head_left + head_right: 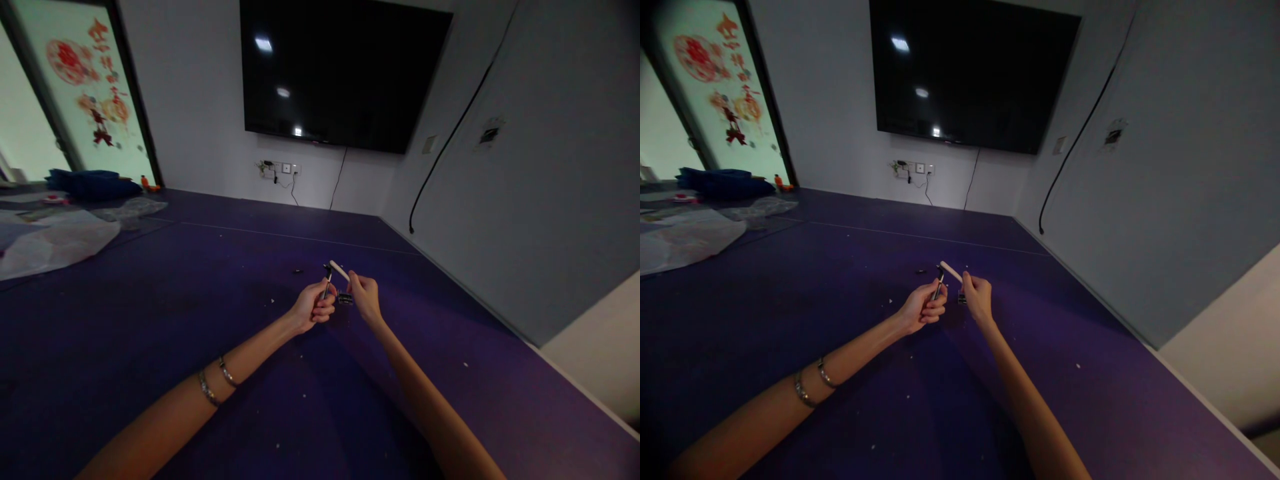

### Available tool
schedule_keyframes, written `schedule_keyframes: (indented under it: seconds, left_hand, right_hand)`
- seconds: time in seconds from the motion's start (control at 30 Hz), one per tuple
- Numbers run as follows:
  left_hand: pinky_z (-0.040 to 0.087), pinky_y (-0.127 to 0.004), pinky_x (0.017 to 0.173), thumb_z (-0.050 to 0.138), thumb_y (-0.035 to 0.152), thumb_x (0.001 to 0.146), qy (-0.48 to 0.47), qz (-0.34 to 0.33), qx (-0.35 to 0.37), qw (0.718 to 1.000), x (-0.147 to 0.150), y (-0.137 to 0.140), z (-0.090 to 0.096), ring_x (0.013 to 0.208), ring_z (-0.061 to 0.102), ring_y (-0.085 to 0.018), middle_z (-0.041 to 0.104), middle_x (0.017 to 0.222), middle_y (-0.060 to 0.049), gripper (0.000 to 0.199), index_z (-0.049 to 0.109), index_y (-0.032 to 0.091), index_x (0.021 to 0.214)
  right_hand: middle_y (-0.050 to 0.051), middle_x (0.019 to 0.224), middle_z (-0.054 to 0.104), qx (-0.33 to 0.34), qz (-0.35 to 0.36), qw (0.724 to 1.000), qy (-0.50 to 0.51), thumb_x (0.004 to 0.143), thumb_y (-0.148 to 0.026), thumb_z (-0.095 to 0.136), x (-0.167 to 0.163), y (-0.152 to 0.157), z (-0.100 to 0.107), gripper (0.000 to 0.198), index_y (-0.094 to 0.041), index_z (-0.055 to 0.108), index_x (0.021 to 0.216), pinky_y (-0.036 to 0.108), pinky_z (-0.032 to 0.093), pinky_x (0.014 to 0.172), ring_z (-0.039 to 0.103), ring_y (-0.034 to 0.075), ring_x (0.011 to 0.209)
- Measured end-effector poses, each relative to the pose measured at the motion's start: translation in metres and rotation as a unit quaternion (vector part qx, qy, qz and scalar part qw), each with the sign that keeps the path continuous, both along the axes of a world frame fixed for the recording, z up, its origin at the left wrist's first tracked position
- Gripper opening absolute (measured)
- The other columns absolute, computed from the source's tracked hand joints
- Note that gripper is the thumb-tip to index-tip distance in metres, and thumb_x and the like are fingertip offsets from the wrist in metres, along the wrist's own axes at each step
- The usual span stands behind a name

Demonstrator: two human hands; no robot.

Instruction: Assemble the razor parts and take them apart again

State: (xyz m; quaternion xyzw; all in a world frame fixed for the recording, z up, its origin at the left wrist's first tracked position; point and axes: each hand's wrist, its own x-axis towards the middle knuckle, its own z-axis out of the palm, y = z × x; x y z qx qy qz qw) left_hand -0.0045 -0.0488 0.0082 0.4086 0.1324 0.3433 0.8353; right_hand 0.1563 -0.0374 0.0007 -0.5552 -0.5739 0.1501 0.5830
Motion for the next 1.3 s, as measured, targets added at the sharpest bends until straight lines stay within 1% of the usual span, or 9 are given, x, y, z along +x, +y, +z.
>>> schedule_keyframes:
  seconds: [0.13, 0.27, 0.53, 0.73, 0.93, 1.03, 1.13, 1.2, 1.3]
  left_hand:
    - [0.009, -0.013, 0.028, 0.041, 0.043, 0.087, -0.016, -0.027, -0.019, 0.999, 0.000, -0.001, 0.001, 0.032, 0.012, -0.004, 0.021, 0.045, 0.009, 0.030, 0.048, 0.016, 0.074]
    - [0.008, -0.014, 0.028, 0.039, 0.043, 0.088, -0.014, -0.036, -0.016, 0.999, -0.001, -0.001, 0.003, 0.032, 0.011, -0.004, 0.021, 0.045, 0.009, 0.031, 0.045, 0.017, 0.071]
    - [0.008, -0.013, 0.028, 0.040, 0.043, 0.087, 0.000, -0.017, -0.013, 1.000, -0.001, -0.002, 0.001, 0.032, 0.012, -0.004, 0.021, 0.045, 0.009, 0.030, 0.043, 0.018, 0.071]
    - [0.009, -0.013, 0.028, 0.041, 0.043, 0.087, 0.006, -0.010, 0.014, 1.000, 0.000, -0.004, 0.002, 0.032, 0.012, -0.003, 0.022, 0.045, 0.009, 0.031, 0.043, 0.018, 0.071]
    - [0.013, -0.013, 0.028, 0.042, 0.044, 0.086, 0.007, 0.039, 0.052, 0.998, -0.002, 0.001, 0.005, 0.031, 0.016, -0.004, 0.024, 0.045, 0.009, 0.028, 0.046, 0.018, 0.075]
    - [0.015, -0.014, 0.029, 0.045, 0.044, 0.085, 0.027, 0.095, 0.087, 0.991, 0.000, 0.006, 0.000, 0.030, 0.018, -0.004, 0.027, 0.045, 0.010, 0.025, 0.047, 0.019, 0.080]
    - [0.022, -0.015, 0.032, 0.050, 0.042, 0.081, 0.086, 0.168, 0.151, 0.970, 0.001, 0.010, -0.005, 0.031, 0.027, -0.004, 0.036, 0.047, 0.009, 0.024, 0.050, 0.019, 0.085]
    - [0.032, -0.017, 0.040, 0.054, 0.040, 0.079, 0.127, 0.217, 0.193, 0.949, 0.001, 0.014, -0.007, 0.039, 0.040, -0.006, 0.045, 0.053, 0.006, 0.024, 0.055, 0.018, 0.086]
    - [0.040, -0.021, 0.059, 0.058, 0.033, 0.076, 0.159, 0.286, 0.255, 0.910, -0.001, 0.019, -0.005, 0.061, 0.052, -0.010, 0.056, 0.067, 0.000, 0.022, 0.062, 0.015, 0.087]
  right_hand:
    - [-0.001, 0.041, 0.042, 0.002, -0.029, 0.999, -0.013, 0.079, -0.044, 0.039, 0.001, -0.003, -0.006, 0.045, -0.018, 0.045, 0.044, 0.024, 0.029, 0.047, 0.040, 0.012, 0.042]
    - [-0.002, 0.042, 0.041, 0.026, -0.045, 0.998, -0.024, 0.081, -0.045, 0.037, -0.001, -0.004, -0.004, 0.045, -0.018, 0.046, 0.046, 0.024, 0.028, 0.047, 0.039, 0.011, 0.042]
    - [-0.001, 0.042, 0.044, 0.032, -0.069, 0.996, -0.046, 0.081, -0.043, 0.037, 0.000, -0.005, -0.008, 0.044, -0.018, 0.047, 0.047, 0.024, 0.029, 0.048, 0.041, 0.012, 0.043]
    - [-0.001, 0.042, 0.044, 0.045, -0.050, 0.997, -0.039, 0.082, -0.044, 0.037, 0.000, -0.006, -0.005, 0.045, -0.018, 0.046, 0.047, 0.024, 0.030, 0.048, 0.041, 0.011, 0.043]
    - [-0.001, 0.042, 0.043, 0.014, -0.055, 0.998, -0.022, 0.079, -0.051, 0.038, 0.013, 0.004, -0.015, 0.049, -0.017, 0.048, 0.046, 0.024, 0.030, 0.047, 0.041, 0.012, 0.043]
    - [-0.002, 0.041, 0.041, -0.027, -0.023, 0.999, 0.022, 0.079, -0.056, 0.037, 0.020, 0.007, -0.008, 0.053, -0.015, 0.052, 0.049, 0.023, 0.029, 0.043, 0.039, 0.010, 0.040]
    - [-0.003, 0.042, 0.040, -0.072, 0.056, 0.995, 0.042, 0.077, -0.059, 0.041, 0.023, 0.004, 0.010, 0.053, -0.011, 0.061, 0.064, 0.021, 0.026, 0.038, 0.035, 0.008, 0.037]
    - [-0.005, 0.044, 0.042, -0.091, 0.115, 0.989, 0.034, 0.075, -0.057, 0.046, 0.025, -0.001, 0.025, 0.053, -0.009, 0.066, 0.087, 0.020, 0.025, 0.037, 0.034, 0.007, 0.037]
    - [-0.005, 0.050, 0.046, -0.097, 0.187, 0.978, 0.007, 0.076, -0.052, 0.050, 0.030, -0.013, 0.047, 0.059, -0.013, 0.055, 0.120, 0.019, 0.026, 0.038, 0.035, 0.007, 0.040]
